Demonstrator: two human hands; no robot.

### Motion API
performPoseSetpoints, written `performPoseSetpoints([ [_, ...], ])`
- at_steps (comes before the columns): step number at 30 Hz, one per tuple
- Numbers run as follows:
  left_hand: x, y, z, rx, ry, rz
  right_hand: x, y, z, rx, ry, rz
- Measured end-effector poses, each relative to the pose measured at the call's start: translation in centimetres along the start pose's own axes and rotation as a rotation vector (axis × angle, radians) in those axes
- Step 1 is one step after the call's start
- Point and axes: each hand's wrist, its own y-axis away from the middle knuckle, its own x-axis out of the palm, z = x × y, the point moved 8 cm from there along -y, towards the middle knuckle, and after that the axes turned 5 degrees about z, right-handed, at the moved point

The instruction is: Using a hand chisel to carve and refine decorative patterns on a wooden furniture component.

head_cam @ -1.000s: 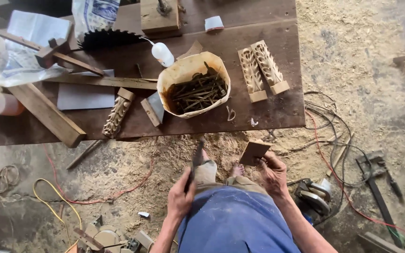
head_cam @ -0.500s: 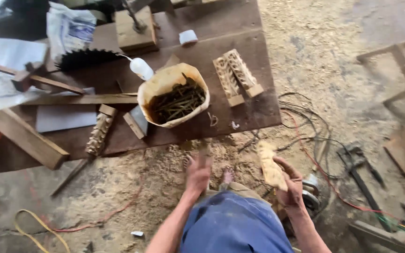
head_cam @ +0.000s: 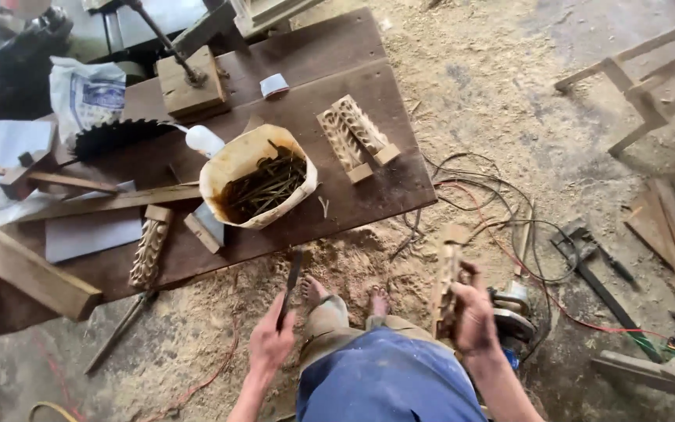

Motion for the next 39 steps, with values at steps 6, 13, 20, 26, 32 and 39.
performPoseSetpoints([
  [6, 2.9, 5.7, 3.1, -0.387, 0.336, 0.092, 8.5, -2.1, -9.0, 0.318, -0.277, 0.118],
  [13, 0.0, 4.1, -9.0, -0.053, 0.47, 0.177, 11.9, -4.9, -18.2, 0.33, -0.113, 0.05],
  [20, 0.0, 5.5, -7.4, -0.17, 0.471, 0.291, 9.8, -5.7, -20.3, 0.34, 0.29, -0.041],
  [26, -1.3, 4.7, -8.7, -0.201, 0.446, 0.298, 9.8, -5.5, -19.8, 0.339, 0.429, -0.056],
  [32, -2.1, 6.4, -7.7, -0.224, 0.343, 0.379, 9.3, -4.9, -21.2, 0.418, 0.161, -0.138],
  [39, -2.2, 4.6, -9.3, -0.209, 0.324, 0.339, 9.8, -4.5, -20.7, 0.466, 0.096, -0.164],
])
